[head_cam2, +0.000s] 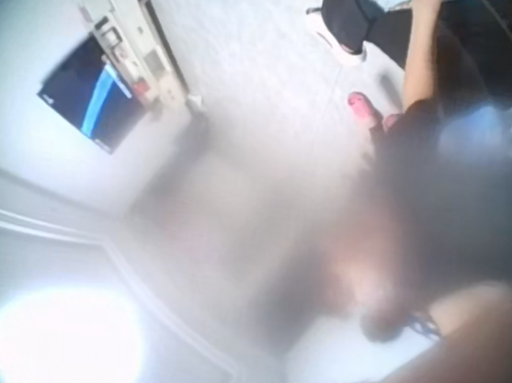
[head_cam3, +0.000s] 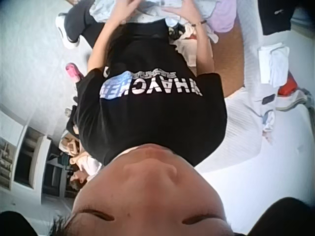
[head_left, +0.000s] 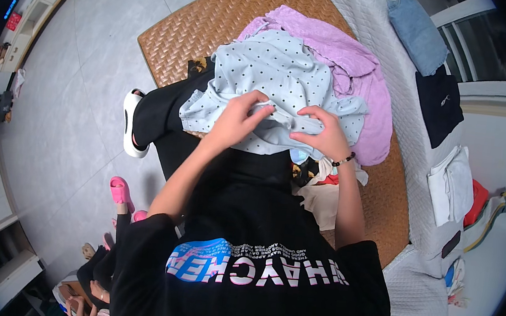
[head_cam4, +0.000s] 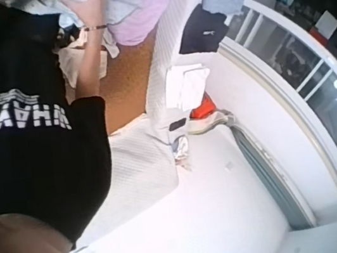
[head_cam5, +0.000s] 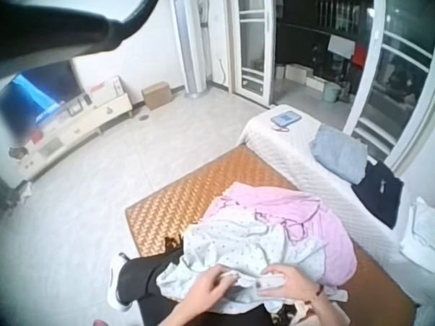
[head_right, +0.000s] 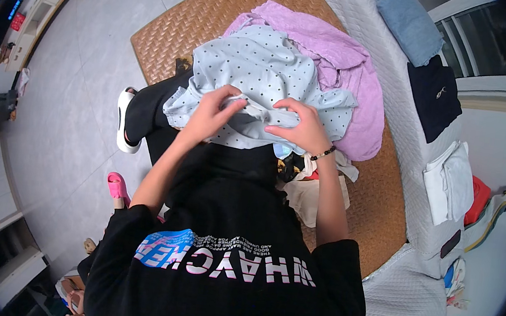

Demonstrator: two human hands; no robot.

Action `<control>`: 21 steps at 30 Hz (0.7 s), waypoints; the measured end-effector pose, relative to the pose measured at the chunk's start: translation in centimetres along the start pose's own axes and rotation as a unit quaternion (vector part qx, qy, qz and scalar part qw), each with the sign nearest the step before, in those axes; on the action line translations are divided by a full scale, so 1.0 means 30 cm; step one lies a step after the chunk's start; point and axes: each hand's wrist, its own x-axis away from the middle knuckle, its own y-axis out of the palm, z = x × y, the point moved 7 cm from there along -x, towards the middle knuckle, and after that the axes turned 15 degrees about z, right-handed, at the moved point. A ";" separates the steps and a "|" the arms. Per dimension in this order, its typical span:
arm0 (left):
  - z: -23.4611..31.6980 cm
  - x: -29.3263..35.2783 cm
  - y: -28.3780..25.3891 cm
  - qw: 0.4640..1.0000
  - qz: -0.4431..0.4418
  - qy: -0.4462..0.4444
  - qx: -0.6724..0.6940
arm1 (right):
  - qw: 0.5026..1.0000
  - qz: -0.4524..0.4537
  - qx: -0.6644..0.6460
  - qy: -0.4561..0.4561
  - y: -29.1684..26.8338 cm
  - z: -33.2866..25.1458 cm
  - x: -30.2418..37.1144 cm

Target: The person sits on a woven mat on the floor and folds a white t-shirt and a light blue polka-dotted shirt. They smooth out the garments, fold the sleeves and body, and place the finished items into a neat stack on the bed.

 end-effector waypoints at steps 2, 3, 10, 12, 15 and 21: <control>0.007 -0.023 -0.036 1.000 -0.020 -0.006 -0.012 | 0.997 0.038 0.016 -0.059 -0.028 -0.009 0.005; 0.015 -0.025 -0.050 0.999 -0.028 -0.006 -0.019 | 0.997 0.033 0.054 -0.048 -0.050 -0.003 0.002; 0.181 -0.088 -0.160 0.999 0.015 0.027 0.022 | 0.995 0.097 0.001 -0.027 -0.202 -0.103 -0.049; 0.252 -0.100 -0.176 0.997 0.022 0.074 0.005 | 0.990 0.133 0.030 -0.042 -0.251 -0.180 -0.066; 0.392 -0.113 -0.216 0.979 0.020 0.191 -0.074 | 0.964 0.218 0.081 -0.131 -0.313 -0.334 -0.108; 0.526 -0.317 -0.407 0.905 0.102 0.327 -0.253 | 0.859 0.272 0.316 -0.298 -0.556 -0.566 -0.317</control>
